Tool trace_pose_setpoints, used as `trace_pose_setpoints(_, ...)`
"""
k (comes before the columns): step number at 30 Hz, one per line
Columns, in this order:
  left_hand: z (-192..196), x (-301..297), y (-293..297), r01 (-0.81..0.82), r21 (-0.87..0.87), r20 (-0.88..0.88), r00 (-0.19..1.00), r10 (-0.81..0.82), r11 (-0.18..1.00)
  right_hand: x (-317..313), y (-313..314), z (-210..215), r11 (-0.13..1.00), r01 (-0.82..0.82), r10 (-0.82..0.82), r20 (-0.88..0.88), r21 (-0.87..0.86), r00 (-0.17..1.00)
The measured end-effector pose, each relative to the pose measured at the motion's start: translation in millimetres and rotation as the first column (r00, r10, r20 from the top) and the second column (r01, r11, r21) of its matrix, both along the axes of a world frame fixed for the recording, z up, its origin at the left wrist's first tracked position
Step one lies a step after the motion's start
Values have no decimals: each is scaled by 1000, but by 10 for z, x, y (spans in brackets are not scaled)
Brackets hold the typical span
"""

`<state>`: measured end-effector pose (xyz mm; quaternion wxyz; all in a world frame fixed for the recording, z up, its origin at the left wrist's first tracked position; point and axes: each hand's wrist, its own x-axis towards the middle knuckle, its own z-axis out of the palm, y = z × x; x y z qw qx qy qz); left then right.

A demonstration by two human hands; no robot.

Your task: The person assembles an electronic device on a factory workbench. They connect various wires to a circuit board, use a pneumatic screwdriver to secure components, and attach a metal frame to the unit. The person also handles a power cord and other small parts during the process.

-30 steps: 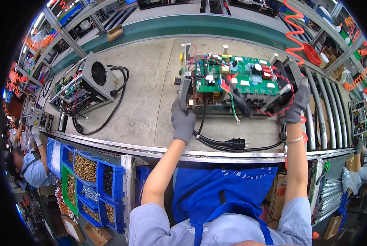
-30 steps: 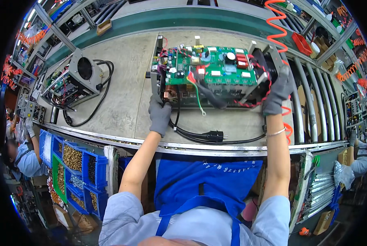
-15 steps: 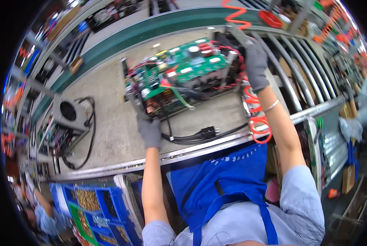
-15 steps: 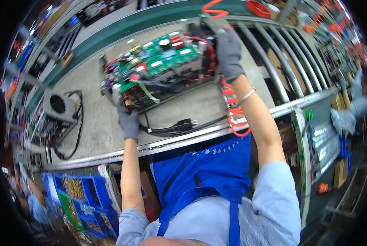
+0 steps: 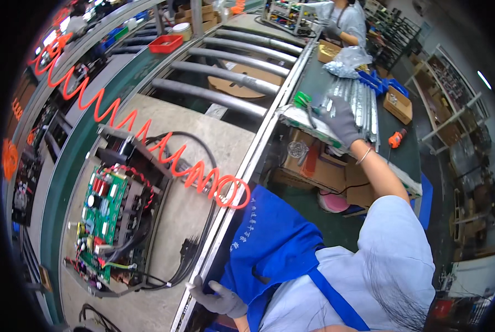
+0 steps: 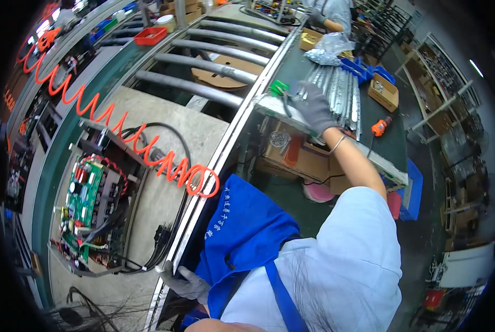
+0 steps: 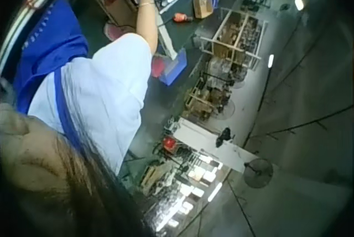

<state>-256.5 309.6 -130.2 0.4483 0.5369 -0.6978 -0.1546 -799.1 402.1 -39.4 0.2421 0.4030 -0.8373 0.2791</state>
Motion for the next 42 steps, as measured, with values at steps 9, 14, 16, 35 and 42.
trace_pose_setpoints(9,-38,-374,-226,306,128,-306,917,-256,943,-1092,2519,-80,742,559,-346,925,371,-156)
trace_pose_setpoints(14,-79,-471,-227,365,245,-425,873,-239,898,-1104,2374,-496,695,376,-709,498,612,500)
trace_pose_setpoints(16,-5,-590,-197,382,270,-430,869,-244,884,-1221,2525,-629,759,396,-651,618,517,441)
trace_pose_setpoints(35,163,-742,5,410,448,-510,847,-149,795,-1713,2831,-294,742,555,-517,848,375,118)
trace_pose_setpoints(42,14,-792,-117,504,443,-501,825,-262,741,-1747,2912,-186,586,405,-801,428,702,419)
